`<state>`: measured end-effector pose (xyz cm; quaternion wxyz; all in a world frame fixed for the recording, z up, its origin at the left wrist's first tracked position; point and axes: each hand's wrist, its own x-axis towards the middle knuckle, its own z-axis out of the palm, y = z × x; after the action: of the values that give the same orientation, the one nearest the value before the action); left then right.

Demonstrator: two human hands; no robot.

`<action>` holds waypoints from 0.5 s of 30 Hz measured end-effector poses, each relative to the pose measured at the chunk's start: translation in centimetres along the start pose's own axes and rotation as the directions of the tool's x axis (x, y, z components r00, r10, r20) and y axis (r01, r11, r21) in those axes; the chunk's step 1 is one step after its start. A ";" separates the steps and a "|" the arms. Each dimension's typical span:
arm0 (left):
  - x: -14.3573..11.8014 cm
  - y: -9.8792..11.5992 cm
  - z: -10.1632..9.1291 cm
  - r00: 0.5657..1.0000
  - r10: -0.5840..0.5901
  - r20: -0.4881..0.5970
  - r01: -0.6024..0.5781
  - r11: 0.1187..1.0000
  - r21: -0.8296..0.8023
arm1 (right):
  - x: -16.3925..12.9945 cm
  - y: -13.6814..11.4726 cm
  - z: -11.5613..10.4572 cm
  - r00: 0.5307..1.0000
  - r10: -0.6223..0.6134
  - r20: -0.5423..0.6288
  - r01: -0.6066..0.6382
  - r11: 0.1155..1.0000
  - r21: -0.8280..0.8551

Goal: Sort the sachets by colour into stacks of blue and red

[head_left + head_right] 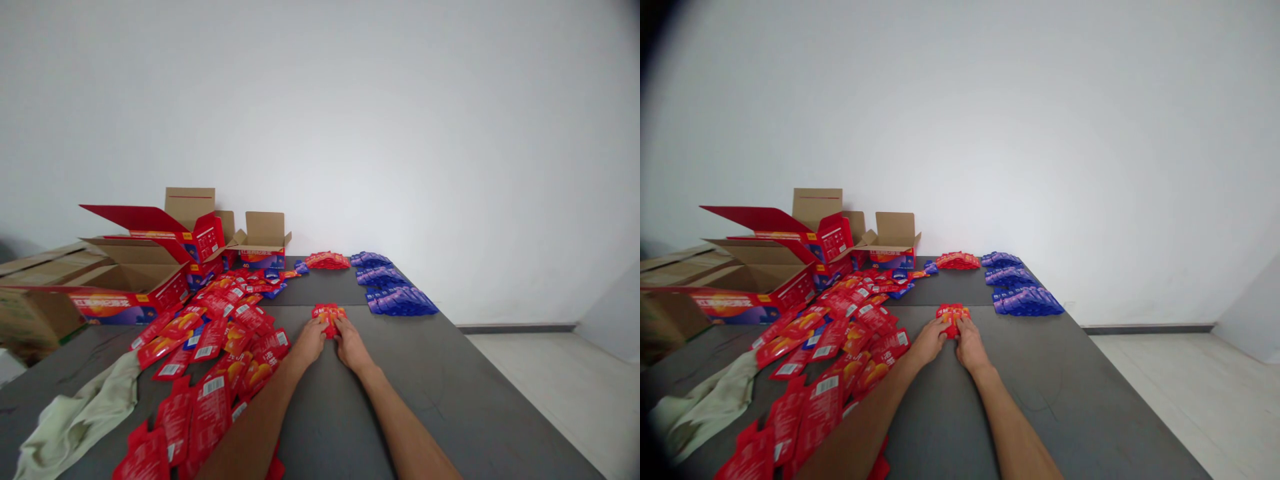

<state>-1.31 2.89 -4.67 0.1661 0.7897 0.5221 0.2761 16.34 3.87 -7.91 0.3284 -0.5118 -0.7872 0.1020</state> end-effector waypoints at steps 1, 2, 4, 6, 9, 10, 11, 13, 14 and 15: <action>0.1 0.0 0.1 1.000 -0.001 -0.012 0.001 1.000 -0.009 | 0.1 0.1 0.0 1.000 0.003 -0.009 -0.003 1.000 0.007; 0.1 0.0 0.1 1.000 0.001 -0.024 -0.001 1.000 -0.014 | 0.1 0.1 0.1 1.000 0.004 -0.018 -0.004 1.000 0.011; 0.3 0.2 0.3 0.999 0.012 -0.044 -0.013 1.000 -0.009 | 0.2 0.2 0.1 1.000 0.000 -0.031 0.001 1.000 0.015; 0.3 0.6 0.3 0.998 0.032 -0.060 -0.032 0.999 0.012 | 0.2 0.2 0.2 0.999 -0.004 -0.045 0.005 1.000 0.010; 0.3 1.2 0.1 0.996 0.048 -0.073 -0.046 0.998 0.034 | 0.3 0.4 0.4 0.998 0.002 -0.059 -0.004 1.000 -0.023; 0.3 1.4 0.1 0.996 0.043 -0.074 -0.041 0.998 0.040 | 0.4 0.5 0.4 0.998 0.001 -0.060 -0.003 0.999 -0.037; 0.3 1.6 0.0 0.996 0.035 -0.076 -0.031 0.998 0.046 | 0.4 0.5 0.5 0.998 -0.005 -0.059 0.002 0.999 -0.049; 0.3 1.8 0.0 0.997 0.020 -0.078 -0.015 0.998 0.065 | 0.6 0.7 0.6 0.998 -0.019 -0.061 0.015 0.998 -0.067; 0.4 1.9 0.0 0.997 0.017 -0.078 -0.011 0.997 0.076 | 0.7 0.7 0.6 0.997 -0.025 -0.067 0.020 0.997 -0.074; 0.5 2.0 0.0 0.997 0.013 -0.077 -0.007 0.996 0.086 | 0.8 0.8 0.6 0.997 -0.030 -0.077 0.024 0.997 -0.079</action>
<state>0.32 2.53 -3.48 0.1105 0.7875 0.5355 0.2846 16.33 5.04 -8.47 0.3400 -0.5173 -0.7840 0.0466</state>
